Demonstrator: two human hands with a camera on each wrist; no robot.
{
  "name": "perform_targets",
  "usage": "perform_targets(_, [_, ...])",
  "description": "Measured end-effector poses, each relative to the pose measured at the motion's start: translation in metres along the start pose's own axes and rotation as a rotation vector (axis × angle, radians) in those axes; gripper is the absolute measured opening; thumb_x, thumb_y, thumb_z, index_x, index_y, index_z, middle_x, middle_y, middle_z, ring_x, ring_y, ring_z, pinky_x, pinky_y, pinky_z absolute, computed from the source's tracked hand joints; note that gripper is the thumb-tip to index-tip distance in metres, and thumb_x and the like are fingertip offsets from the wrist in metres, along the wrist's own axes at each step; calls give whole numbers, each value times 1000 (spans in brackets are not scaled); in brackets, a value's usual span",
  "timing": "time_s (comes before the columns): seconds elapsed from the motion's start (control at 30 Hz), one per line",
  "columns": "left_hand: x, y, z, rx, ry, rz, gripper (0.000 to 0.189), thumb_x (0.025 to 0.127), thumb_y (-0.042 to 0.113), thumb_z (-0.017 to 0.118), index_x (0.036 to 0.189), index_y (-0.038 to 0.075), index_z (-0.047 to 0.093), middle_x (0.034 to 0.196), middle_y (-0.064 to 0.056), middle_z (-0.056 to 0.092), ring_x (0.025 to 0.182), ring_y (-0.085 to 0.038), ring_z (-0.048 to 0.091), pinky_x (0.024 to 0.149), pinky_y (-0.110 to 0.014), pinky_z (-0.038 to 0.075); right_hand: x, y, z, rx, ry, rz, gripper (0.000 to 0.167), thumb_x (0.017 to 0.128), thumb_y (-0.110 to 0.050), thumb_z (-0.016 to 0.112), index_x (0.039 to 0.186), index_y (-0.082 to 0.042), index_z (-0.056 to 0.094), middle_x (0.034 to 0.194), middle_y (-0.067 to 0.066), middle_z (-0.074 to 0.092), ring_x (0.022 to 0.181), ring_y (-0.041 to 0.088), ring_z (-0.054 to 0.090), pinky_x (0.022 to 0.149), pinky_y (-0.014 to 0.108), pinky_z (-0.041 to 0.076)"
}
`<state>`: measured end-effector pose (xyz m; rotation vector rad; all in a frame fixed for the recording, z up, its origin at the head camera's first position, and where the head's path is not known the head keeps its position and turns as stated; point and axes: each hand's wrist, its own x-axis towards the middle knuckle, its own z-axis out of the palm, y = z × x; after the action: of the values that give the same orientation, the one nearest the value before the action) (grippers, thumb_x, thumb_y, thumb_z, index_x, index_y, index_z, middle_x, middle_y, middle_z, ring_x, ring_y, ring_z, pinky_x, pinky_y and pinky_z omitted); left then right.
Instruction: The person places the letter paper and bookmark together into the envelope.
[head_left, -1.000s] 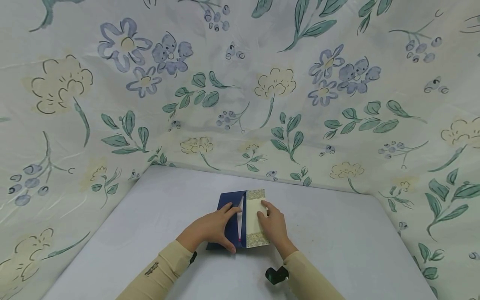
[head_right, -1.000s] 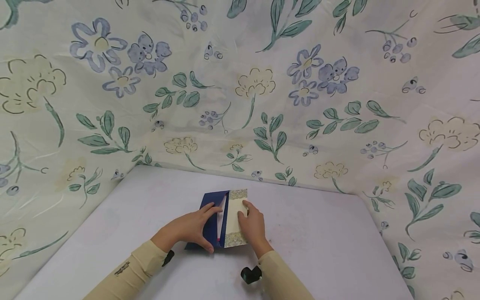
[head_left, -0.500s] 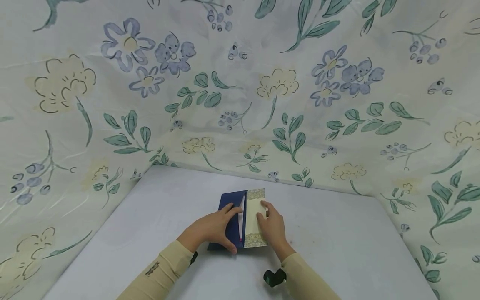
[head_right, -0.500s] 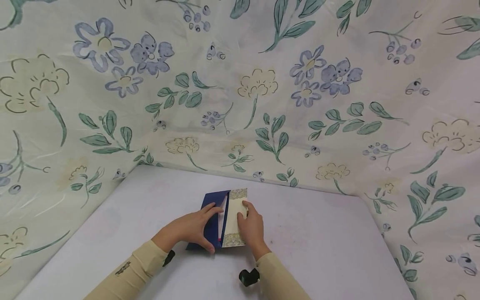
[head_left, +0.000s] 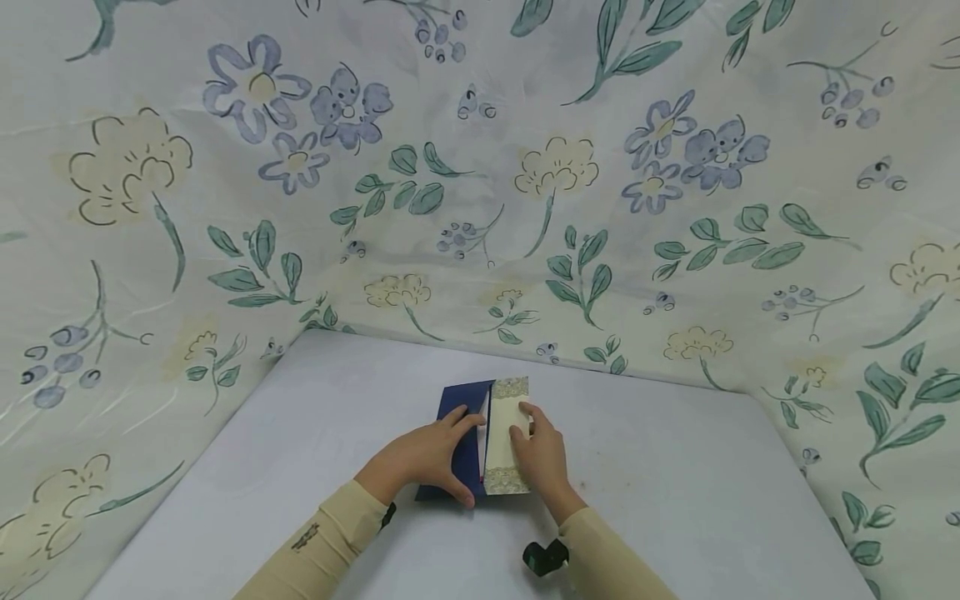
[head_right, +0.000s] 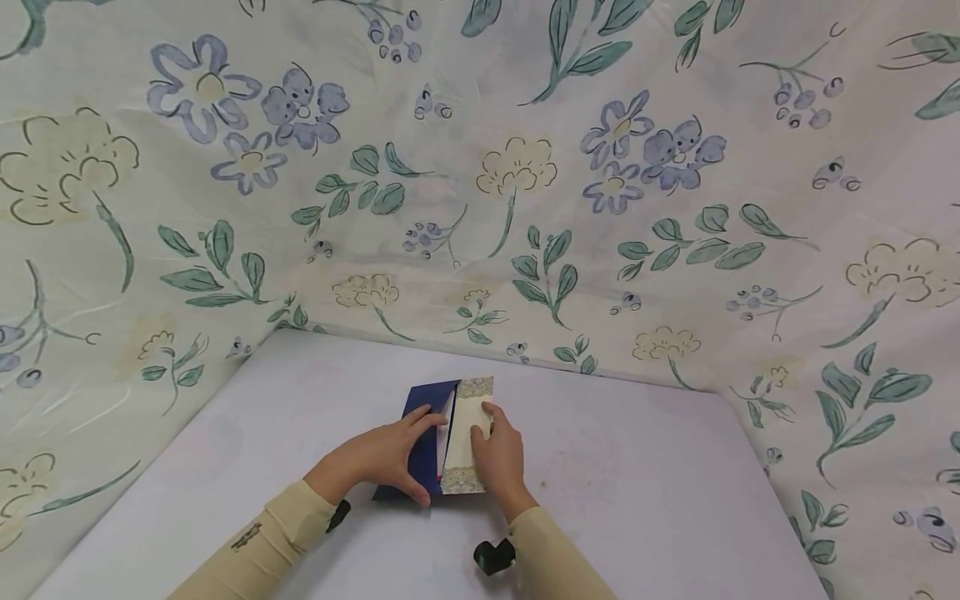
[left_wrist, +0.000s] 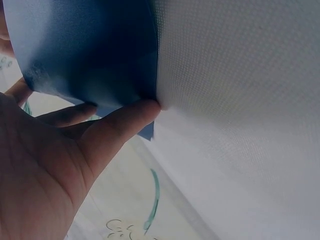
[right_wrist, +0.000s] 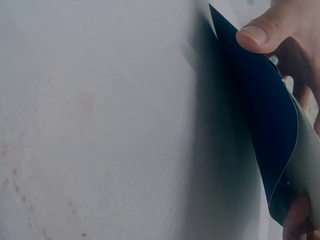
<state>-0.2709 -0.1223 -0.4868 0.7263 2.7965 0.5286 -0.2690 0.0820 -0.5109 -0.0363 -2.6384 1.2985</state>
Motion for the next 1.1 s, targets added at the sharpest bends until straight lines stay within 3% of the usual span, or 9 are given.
perform_targets(0.73, [0,-1,1,4,-6,1,122,56,66,92,156,25,34,164,-22,25,138,-44,47,103,-57,47,-2,-3,1,47,-11,-34,44,96,-15,68,138,-6,60,89,10,72,66,13,59,58,30,48])
perform_targets(1.1, [0,0,-1,1,-2,3,120,56,65,93,155,26,36,163,-23,26,137,-45,47,103,-57,47,-3,-5,-1,74,-22,-52,44,98,-16,67,140,-7,59,99,15,74,64,11,55,57,27,46])
